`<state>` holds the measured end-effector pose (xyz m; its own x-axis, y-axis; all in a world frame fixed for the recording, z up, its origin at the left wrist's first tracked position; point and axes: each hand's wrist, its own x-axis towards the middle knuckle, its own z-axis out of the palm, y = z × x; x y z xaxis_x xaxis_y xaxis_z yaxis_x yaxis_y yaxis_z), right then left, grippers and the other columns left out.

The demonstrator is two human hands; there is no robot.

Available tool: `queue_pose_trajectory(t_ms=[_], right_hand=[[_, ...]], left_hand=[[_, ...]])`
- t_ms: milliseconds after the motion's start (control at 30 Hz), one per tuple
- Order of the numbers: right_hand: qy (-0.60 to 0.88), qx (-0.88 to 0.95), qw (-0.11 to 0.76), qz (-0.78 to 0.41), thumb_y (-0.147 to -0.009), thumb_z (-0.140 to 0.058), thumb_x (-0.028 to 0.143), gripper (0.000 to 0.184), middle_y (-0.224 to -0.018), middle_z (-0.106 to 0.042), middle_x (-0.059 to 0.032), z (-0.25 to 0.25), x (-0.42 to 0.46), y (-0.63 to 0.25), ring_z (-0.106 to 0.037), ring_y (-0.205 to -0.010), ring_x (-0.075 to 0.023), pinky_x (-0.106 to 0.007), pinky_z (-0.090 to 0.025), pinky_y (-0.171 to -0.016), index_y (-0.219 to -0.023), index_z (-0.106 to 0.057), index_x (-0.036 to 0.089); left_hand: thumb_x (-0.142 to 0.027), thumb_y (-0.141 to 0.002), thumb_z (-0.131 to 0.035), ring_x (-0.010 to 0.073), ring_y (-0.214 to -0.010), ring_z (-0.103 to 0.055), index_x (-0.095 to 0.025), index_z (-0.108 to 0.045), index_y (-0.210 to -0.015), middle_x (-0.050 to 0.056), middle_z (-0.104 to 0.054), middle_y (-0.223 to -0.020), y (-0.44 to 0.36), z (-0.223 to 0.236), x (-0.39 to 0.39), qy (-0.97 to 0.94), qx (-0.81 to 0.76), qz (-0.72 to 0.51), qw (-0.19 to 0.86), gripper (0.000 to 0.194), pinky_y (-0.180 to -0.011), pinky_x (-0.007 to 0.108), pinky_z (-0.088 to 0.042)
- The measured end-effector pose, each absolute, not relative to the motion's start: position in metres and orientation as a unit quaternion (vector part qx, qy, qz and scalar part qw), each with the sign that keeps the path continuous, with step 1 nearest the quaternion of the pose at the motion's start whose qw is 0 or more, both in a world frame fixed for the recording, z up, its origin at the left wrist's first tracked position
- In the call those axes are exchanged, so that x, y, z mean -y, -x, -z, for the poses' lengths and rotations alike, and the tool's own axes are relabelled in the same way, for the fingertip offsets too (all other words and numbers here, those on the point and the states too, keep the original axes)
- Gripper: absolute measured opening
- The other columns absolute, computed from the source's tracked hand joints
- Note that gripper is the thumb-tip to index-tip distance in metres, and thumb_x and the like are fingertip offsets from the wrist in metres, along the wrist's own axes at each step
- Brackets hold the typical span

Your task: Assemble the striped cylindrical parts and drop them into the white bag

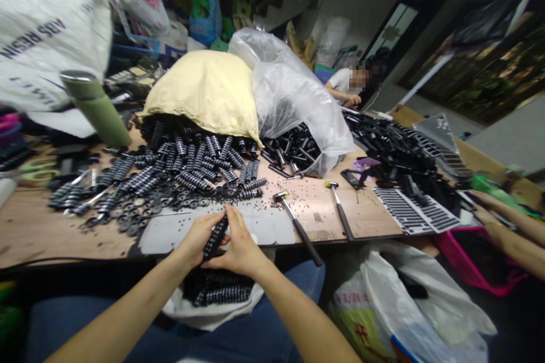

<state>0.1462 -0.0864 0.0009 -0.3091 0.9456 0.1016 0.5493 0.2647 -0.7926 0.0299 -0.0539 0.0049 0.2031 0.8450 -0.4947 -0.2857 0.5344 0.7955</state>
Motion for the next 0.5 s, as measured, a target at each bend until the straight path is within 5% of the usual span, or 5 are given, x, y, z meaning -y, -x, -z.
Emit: queue_pose_trajectory(t_ms=[267,500], right_hand=[[0.513,0.729,0.306,-0.334,-0.045,-0.077,0.028,0.112,-0.136,-0.025,-0.0141,0.004,0.082,-0.145,-0.023,-0.127,-0.0262,-0.041,-0.023,-0.106,-0.136,-0.014,0.017],[0.553,0.718,0.266,-0.328,-0.041,-0.075,0.022,0.116,-0.135,-0.026,-0.0172,0.022,0.078,-0.151,-0.023,-0.126,-0.0291,-0.045,-0.023,-0.104,-0.137,-0.01,0.015]], left_hand=[[-0.037,-0.073,-0.053,0.0137,-0.044,-0.055,-0.012,-0.06,-0.077,0.001,-0.058,-0.052,-0.033,0.008,0.05,-0.348,-0.507,-0.391,0.685,0.026,-0.045,0.026,-0.046],[-0.022,-0.079,-0.046,0.0165,-0.079,-0.054,-0.017,-0.06,-0.109,0.006,-0.055,-0.086,-0.029,0.035,0.058,-0.689,-0.483,-0.387,0.377,0.033,-0.078,0.034,-0.046]])
